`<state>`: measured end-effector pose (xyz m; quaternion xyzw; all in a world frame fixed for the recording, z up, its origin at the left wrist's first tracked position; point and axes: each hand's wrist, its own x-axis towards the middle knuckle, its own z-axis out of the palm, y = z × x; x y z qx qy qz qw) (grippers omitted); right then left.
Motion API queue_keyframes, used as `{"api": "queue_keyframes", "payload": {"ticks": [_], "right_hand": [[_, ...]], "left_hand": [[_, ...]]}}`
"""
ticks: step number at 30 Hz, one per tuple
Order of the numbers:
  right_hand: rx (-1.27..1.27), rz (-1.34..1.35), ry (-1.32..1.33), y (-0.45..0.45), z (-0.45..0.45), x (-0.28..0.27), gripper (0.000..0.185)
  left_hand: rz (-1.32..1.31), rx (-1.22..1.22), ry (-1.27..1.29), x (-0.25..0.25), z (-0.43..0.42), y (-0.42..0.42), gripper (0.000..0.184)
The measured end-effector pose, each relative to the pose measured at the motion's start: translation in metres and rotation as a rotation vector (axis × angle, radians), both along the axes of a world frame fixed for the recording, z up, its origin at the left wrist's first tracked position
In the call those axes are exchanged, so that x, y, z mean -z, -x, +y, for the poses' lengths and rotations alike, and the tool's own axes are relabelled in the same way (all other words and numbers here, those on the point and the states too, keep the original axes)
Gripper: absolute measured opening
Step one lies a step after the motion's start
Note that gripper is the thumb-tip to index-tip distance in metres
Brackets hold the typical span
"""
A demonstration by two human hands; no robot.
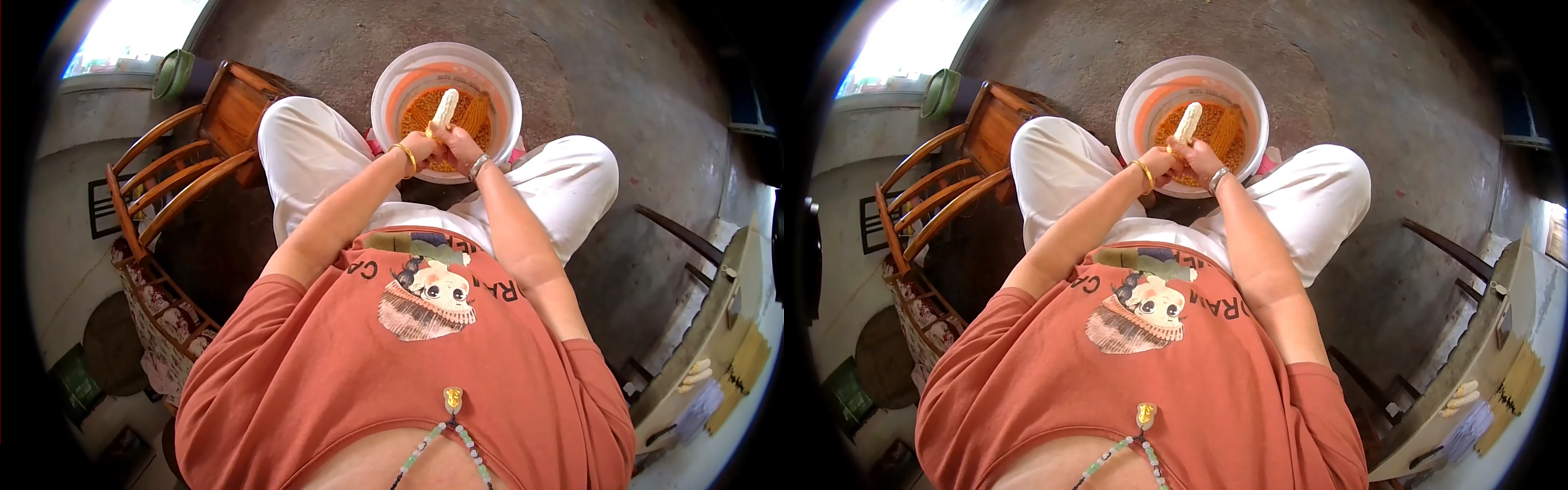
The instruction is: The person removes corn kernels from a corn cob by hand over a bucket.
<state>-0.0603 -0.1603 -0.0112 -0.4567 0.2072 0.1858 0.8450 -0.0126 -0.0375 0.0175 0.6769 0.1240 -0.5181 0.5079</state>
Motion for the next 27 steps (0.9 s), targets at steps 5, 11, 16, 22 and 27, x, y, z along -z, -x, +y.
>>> {"api": "queue_keyframes", "payload": {"ticks": [5, 11, 16, 22, 27], "right_hand": [[-0.034, -0.083, 0.117, 0.002, 0.0, 0.023, 0.042], [0.039, -0.122, 0.45, -0.002, 0.001, 0.046, 0.054], [0.123, 0.017, 0.057, -0.002, 0.0, 0.028, 0.048], [-0.007, -0.055, -0.032, 0.003, -0.002, -0.002, 0.037], [-0.076, -0.195, 0.253, 0.002, -0.002, 0.017, 0.043]], "left_hand": [[0.095, 0.034, 0.058, 0.01, 0.006, -0.008, 0.002], [-0.041, 0.032, -0.018, -0.001, -0.003, 0.003, 0.003], [-0.041, 0.018, -0.006, -0.002, -0.002, 0.002, 0.004], [0.042, -0.001, 0.237, 0.018, 0.011, -0.004, 0.005], [0.065, -0.01, 0.256, 0.008, 0.013, -0.003, 0.006]]}}
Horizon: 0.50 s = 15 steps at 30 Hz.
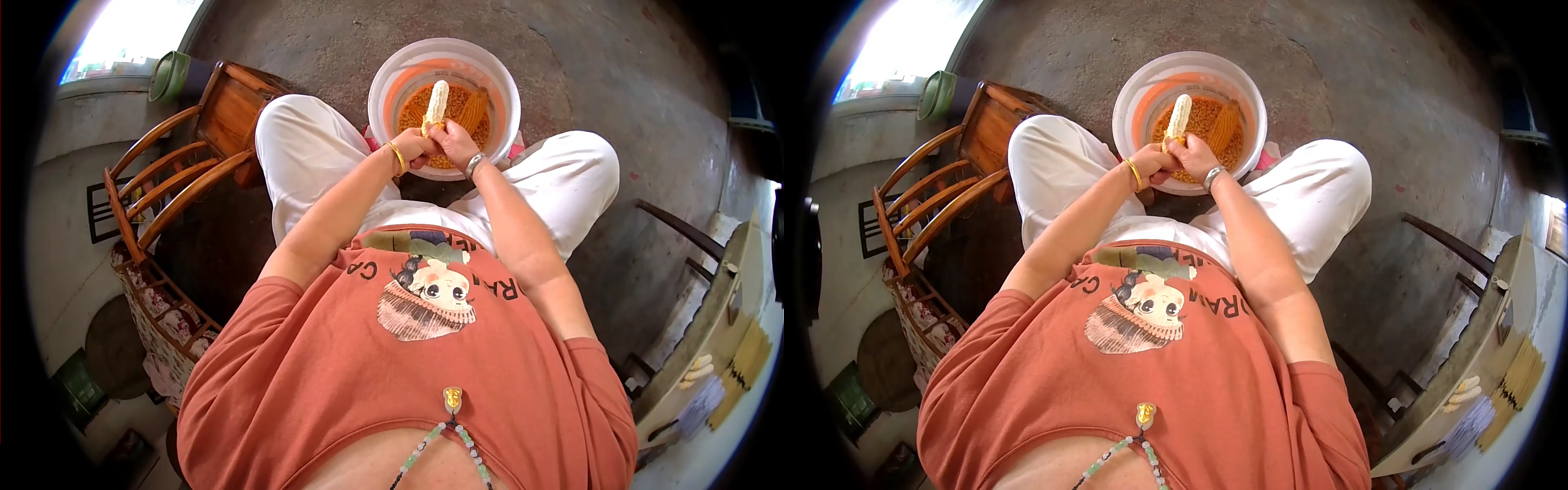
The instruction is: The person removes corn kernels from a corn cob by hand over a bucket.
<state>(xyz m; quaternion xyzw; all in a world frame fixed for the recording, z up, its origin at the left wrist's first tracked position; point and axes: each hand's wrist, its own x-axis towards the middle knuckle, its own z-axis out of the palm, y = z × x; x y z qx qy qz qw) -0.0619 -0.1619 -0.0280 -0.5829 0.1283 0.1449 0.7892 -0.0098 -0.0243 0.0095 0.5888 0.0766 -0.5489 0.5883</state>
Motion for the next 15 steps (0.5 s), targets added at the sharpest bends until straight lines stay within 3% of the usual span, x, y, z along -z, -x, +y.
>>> {"api": "queue_keyframes", "payload": {"ticks": [5, 8, 12, 15], "right_hand": [[0.1, -0.04, 0.261, -0.002, 0.006, 0.019, 0.054], [0.071, 0.128, 0.148, -0.003, -0.001, 0.009, 0.055], [0.122, 0.158, -0.294, -0.002, -0.003, -0.005, 0.046], [0.032, 0.152, -0.328, 0.001, -0.006, -0.015, 0.039]], "left_hand": [[-0.021, 0.027, -0.044, 0.008, -0.001, 0.001, 0.009], [-0.048, 0.053, -0.071, 0.005, -0.006, 0.006, 0.013], [0.06, 0.04, 0.025, 0.005, -0.001, 0.001, 0.015], [0.096, -0.009, 0.052, 0.012, 0.002, -0.001, 0.012]]}}
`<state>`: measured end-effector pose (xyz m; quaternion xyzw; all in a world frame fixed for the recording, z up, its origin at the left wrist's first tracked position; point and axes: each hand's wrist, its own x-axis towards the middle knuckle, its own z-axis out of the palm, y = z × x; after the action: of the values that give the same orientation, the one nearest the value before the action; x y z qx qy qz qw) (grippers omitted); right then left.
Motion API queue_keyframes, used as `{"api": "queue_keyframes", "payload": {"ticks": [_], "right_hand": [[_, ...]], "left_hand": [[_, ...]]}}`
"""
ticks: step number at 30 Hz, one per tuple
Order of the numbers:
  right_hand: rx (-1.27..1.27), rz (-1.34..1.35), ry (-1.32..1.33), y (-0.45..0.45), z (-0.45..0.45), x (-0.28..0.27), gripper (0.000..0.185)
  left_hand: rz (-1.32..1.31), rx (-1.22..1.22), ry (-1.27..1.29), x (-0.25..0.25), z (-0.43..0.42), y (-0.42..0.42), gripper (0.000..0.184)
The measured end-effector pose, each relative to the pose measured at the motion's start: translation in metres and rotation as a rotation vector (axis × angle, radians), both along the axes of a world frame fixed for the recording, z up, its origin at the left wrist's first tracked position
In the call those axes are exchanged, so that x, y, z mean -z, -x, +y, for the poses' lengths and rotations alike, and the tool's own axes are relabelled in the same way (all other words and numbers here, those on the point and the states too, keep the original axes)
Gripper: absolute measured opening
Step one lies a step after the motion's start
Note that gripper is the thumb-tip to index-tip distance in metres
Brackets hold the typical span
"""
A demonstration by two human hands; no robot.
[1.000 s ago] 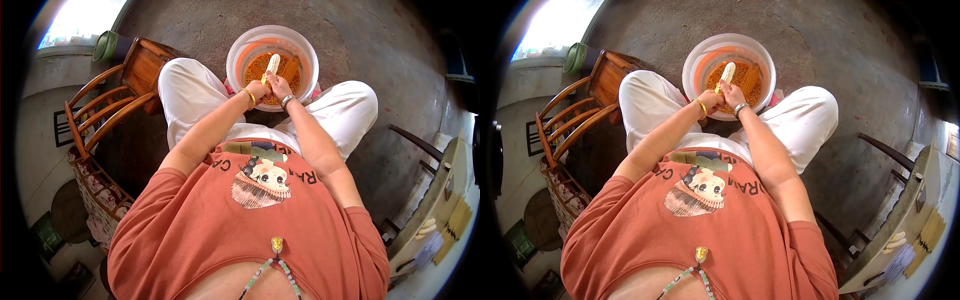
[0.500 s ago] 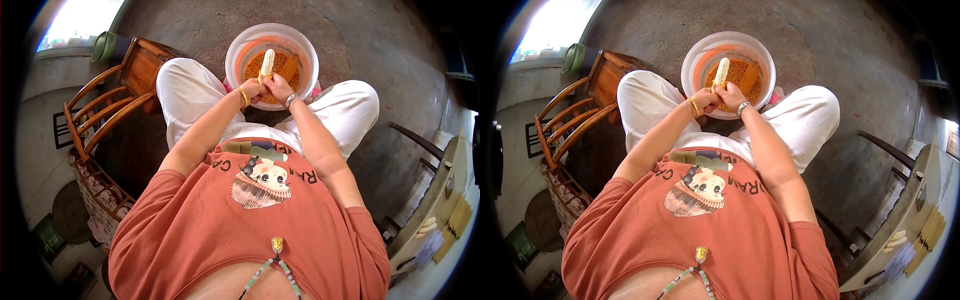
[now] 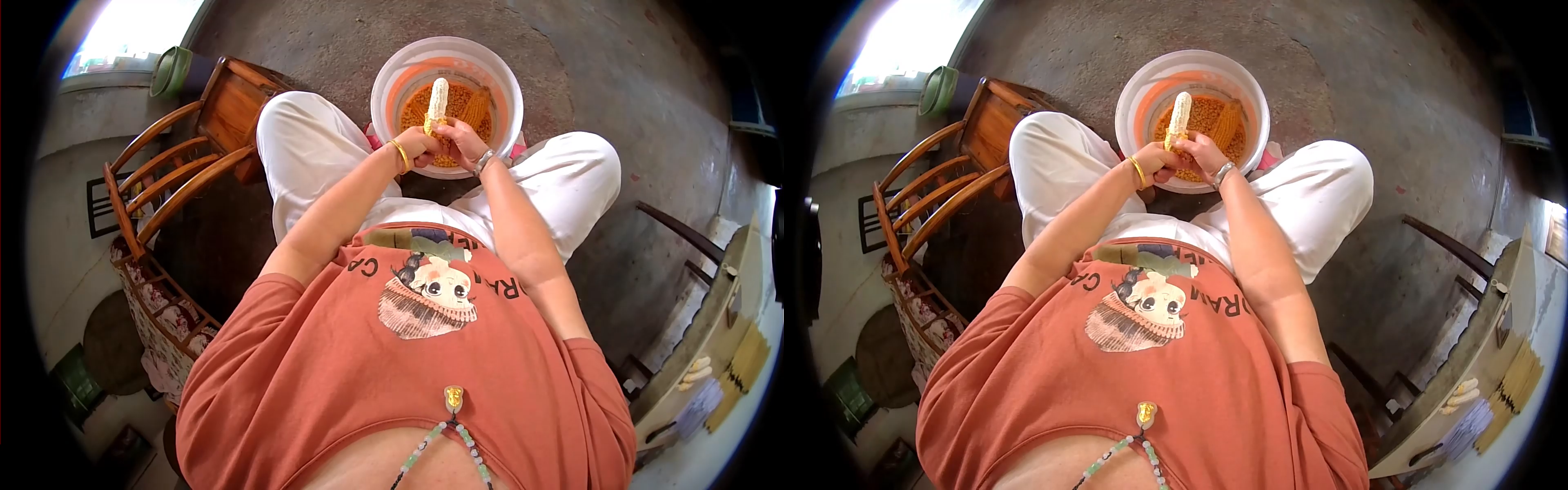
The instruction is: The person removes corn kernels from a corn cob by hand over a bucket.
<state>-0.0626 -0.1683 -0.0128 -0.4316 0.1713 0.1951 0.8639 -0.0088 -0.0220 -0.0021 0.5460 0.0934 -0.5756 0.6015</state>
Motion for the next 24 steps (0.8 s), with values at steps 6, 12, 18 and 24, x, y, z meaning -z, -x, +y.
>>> {"api": "queue_keyframes", "payload": {"ticks": [6, 12, 18, 24], "right_hand": [[-0.016, -0.034, 0.053, 0.002, 0.005, 0.016, 0.034], [-0.008, -0.108, 0.269, 0.004, 0.007, 0.03, 0.034], [0.059, 0.031, -0.066, 0.008, 0.006, 0.007, 0.031], [-0.077, 0.061, -0.201, 0.004, -0.011, -0.001, 0.032]], "left_hand": [[0.01, -0.007, -0.016, -0.002, -0.001, 0.0, 0.008], [-0.061, 0.017, -0.133, -0.008, -0.006, 0.001, 0.004], [-0.156, 0.048, -0.208, -0.013, -0.011, 0.005, 0.009], [-0.083, 0.093, -0.117, -0.004, -0.005, -0.001, 0.01]]}}
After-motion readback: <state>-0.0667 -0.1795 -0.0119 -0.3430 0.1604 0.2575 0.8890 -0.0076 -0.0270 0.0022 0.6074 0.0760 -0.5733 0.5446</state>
